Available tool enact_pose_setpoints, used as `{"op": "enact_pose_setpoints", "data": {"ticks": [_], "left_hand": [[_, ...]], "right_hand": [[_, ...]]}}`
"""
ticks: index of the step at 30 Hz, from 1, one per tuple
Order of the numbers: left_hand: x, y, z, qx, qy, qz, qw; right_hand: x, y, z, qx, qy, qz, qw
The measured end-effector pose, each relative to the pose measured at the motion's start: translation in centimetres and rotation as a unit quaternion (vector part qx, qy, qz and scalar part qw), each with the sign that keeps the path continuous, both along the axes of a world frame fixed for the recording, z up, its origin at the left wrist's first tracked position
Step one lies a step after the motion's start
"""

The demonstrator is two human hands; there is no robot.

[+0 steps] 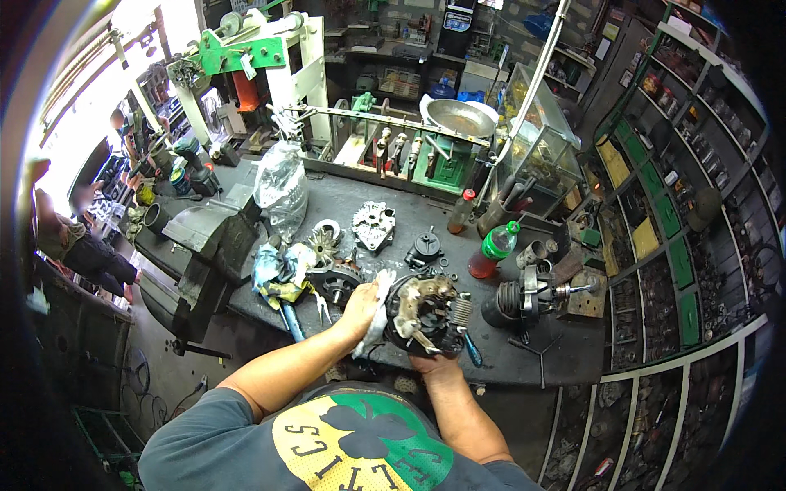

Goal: The person cleans and assembles small mechanical components on a workbench. They wipe parts with a cloth, insert pins and fasteners, and fit pieces together by hand. The person handles multiple small metal parts and uses a rag to clean surfaces during the process.

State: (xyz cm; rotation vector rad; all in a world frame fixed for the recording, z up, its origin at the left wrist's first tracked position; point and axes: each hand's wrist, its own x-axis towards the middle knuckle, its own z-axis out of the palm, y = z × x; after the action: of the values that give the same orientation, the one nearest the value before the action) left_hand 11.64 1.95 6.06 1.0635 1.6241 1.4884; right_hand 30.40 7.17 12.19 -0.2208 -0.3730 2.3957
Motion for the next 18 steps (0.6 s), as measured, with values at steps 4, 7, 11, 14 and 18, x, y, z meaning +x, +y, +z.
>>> {"op": "enact_pose_setpoints", "data": {"ticks": [4, 7, 11, 14, 18], "left_hand": [[-1.2, -0.9, -5.2, -0.19, 0.193, -0.054, 0.961], [-2.6, -6.4, 1.2, -0.288, 0.284, -0.145, 0.903], [-3.9, -8.2, 1.4, -0.128, 0.148, -0.191, 0.962], [-1.4, -7.5, 0.3, -0.018, 0.058, -0.267, 0.962], [1.9, -7.0, -2.9, 0.043, -0.215, -0.154, 0.963]], "right_hand": [[1.5, -0.3, -1.0, -0.075, -0.037, -0.058, 0.995], [2.8, -0.2, -2.2, -0.095, -0.017, -0.019, 0.995], [3.3, 0.0, -2.0, -0.11, -0.112, 0.009, 0.988], [2.1, -0.6, -3.5, -0.186, -0.2, 0.013, 0.962], [0.7, -1.5, -4.2, -0.218, -0.261, -0.018, 0.94]]}}
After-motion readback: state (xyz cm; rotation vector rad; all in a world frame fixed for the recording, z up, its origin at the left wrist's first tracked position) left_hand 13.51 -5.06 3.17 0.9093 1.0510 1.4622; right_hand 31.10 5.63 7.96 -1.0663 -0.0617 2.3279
